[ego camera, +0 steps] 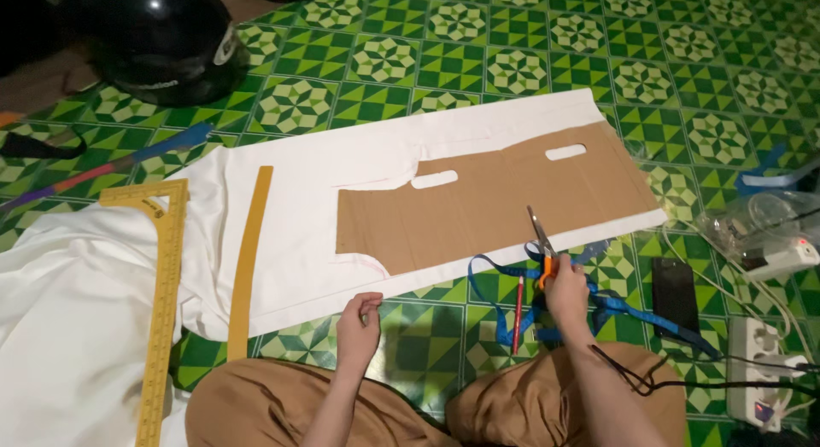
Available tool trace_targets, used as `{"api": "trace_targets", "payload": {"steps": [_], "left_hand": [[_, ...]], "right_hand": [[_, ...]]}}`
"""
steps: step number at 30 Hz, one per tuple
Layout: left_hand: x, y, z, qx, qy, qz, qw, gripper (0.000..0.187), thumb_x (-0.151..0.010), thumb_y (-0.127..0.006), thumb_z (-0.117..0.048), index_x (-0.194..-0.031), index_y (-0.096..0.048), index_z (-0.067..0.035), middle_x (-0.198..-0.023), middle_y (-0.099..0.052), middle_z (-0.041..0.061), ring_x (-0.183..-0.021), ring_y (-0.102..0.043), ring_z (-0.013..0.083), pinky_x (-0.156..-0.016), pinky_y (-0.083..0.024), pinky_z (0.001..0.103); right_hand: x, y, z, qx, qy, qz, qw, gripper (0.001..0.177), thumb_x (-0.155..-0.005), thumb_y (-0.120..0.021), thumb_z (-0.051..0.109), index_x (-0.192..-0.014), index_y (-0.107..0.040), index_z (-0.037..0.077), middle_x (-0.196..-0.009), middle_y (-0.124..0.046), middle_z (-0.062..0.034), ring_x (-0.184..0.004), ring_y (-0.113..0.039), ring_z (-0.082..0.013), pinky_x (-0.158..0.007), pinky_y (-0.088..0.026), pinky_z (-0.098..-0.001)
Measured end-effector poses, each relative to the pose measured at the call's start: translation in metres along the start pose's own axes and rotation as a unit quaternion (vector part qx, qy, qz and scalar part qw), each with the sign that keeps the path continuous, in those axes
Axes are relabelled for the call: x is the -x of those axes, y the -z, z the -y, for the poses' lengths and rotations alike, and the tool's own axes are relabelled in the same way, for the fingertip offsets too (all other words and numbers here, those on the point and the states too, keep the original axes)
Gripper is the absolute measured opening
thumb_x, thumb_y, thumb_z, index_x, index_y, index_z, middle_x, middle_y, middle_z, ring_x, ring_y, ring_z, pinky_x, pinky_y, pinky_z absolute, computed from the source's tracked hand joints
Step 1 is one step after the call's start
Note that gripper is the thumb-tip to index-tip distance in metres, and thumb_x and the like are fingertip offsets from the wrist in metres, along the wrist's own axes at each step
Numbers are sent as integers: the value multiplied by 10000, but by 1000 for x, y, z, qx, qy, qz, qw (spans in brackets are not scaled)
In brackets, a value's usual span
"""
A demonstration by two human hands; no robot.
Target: The person uses a ruler and a red pencil to trace a pattern from a cardboard template onto a white fabric. They then use orange scissors to cut the fabric along the traced lines.
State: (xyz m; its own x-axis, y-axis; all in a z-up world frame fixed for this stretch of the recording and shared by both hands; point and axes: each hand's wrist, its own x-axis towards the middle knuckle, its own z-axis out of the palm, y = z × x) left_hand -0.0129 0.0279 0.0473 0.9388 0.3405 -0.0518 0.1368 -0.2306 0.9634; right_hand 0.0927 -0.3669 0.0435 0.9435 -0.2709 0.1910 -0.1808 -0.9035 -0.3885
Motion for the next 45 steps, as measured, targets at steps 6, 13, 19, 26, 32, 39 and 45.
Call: {"api": "trace_targets", "payload": {"steps": [6,13,19,26,32,39,45], "left_hand": [[23,-28,-33,-110,-171,48,978,177,-923,-595,-30,-1041,-721,-68,-1028,-731,140,-972,-702,306,-830,-554,387],[44,-129,-91,-188,-267,163,931,145,-942,-626,-85,-1050,-718,-116,-987,-661,98,-900,-689,322,-773,-564,425],[39,-192,-97,-183,-252,240,920,165,-905,-650,-110,-1056,-716,-100,-1064,-638,94,-1003,-670,316,-788,-562,438],[55,-256,-52,-337,-373,265,823,145,-849,-694,-95,-990,-699,-64,-1184,-644,87,-1158,-632,273,-846,-562,391],[50,-238,-68,-241,-268,212,909,288,-804,-784,-229,-1039,-703,-84,-1153,-610,76,-1097,-609,307,-843,-546,419],[59,-241,-40,-305,-232,226,896,374,-805,-763,-105,-1148,-621,-64,-1215,-543,125,-995,-641,341,-748,-563,469],[67,-216,-41,-261,-190,212,923,422,-783,-708,-51,-1182,-572,-71,-1182,-559,161,-888,-668,406,-725,-553,510]], "right_hand": [[-8,13,-16,-100,18,-92,991,203,-843,-727,-1,-1014,-619,9,-975,-659,-221,-918,-658,-430,-805,-530,-505],[-68,44,-97,-35,104,-89,990,243,-801,-752,-29,-1008,-638,29,-1007,-652,-203,-955,-626,-430,-828,-518,-504],[-84,13,-135,-38,127,-64,989,273,-807,-704,-45,-1059,-642,39,-1031,-637,-207,-986,-607,-439,-839,-510,-513],[-75,11,-137,-51,125,-64,989,193,-846,-713,-6,-1024,-677,59,-1070,-670,-190,-1005,-626,-431,-852,-521,-498],[-69,33,-107,-147,38,-96,984,120,-920,-666,11,-1035,-697,29,-1023,-679,-189,-913,-681,-357,-814,-551,-446],[-31,11,-80,-196,62,30,978,150,-875,-652,10,-971,-749,72,-927,-711,-161,-850,-699,-322,-785,-564,-420],[0,18,-58,-164,104,7,981,312,-789,-771,58,-1081,-661,39,-1013,-663,-228,-929,-651,-436,-792,-527,-474]]}}
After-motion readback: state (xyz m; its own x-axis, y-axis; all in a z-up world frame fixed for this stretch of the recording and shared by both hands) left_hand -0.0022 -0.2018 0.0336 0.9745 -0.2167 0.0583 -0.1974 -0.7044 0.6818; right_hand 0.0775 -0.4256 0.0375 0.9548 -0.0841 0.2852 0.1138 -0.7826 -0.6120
